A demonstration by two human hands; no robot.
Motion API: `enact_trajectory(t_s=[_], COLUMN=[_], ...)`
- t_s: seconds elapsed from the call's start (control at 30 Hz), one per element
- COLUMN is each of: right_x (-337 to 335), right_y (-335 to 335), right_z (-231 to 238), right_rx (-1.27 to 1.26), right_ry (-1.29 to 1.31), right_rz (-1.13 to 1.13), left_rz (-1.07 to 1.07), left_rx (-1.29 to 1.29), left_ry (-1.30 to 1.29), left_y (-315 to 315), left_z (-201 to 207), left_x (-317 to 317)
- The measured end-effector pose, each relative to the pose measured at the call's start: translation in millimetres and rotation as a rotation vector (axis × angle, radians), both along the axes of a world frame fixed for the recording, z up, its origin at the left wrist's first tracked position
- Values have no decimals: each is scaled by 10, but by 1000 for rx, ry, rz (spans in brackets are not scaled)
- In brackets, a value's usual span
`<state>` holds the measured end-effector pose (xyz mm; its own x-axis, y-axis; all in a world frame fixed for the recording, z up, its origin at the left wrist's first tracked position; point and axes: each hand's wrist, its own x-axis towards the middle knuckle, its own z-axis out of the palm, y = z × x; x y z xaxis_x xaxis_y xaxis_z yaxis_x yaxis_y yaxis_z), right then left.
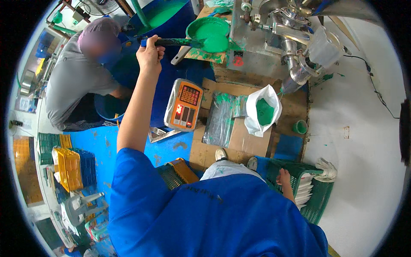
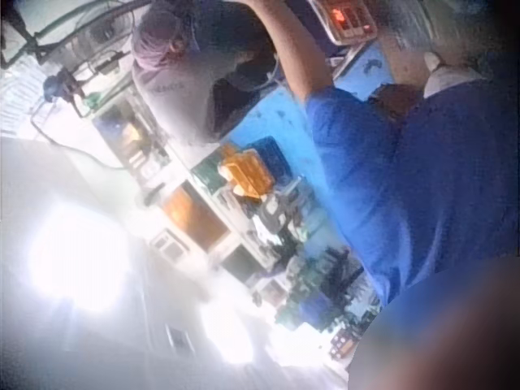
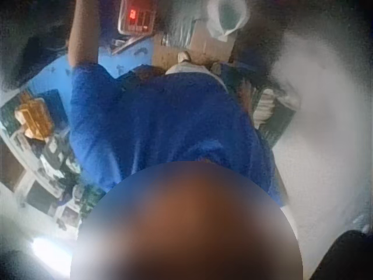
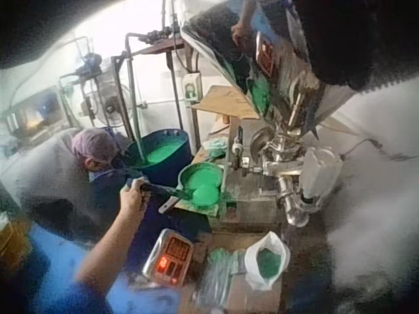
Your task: The person scoops green powder from a large blue drum into a white bag using a green scoop, then places the filled bag into a green crate. The person repeats this process multiple times.
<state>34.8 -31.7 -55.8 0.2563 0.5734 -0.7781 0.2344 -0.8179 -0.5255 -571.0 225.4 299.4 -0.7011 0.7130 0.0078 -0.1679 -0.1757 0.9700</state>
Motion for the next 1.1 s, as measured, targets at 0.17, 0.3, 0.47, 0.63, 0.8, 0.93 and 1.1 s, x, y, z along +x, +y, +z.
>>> enact_trajectory(t_s=[0.17,0.3,0.47,0.63,0.8,0.93,1.1], right_x=[307,647,1097,1419,1580,1606,1519], right_y=[337,592,801,913,901,804,796], right_z=[-30,87,370,535,498,412,307], right_rx=[112,155,249,369,297,223,156], right_ry=[64,66,30,63,84,140,110], right_rz=[99,112,189,219,258,280,392], left_rz=[-85,-117,-372,-549,-587,-619,-173], left_rx=[-107,-294,-61,106,141,143,0], left_ry=[66,143,777,1394,1545,1576,1000], left_y=[-489,-599,-821,-1078,-1279,-1550,-1750], left_z=[96,-237,-1019,-1283,-1190,-1096,-1078], left_x=[818,1728,2949,3406,3568,3656,3754])
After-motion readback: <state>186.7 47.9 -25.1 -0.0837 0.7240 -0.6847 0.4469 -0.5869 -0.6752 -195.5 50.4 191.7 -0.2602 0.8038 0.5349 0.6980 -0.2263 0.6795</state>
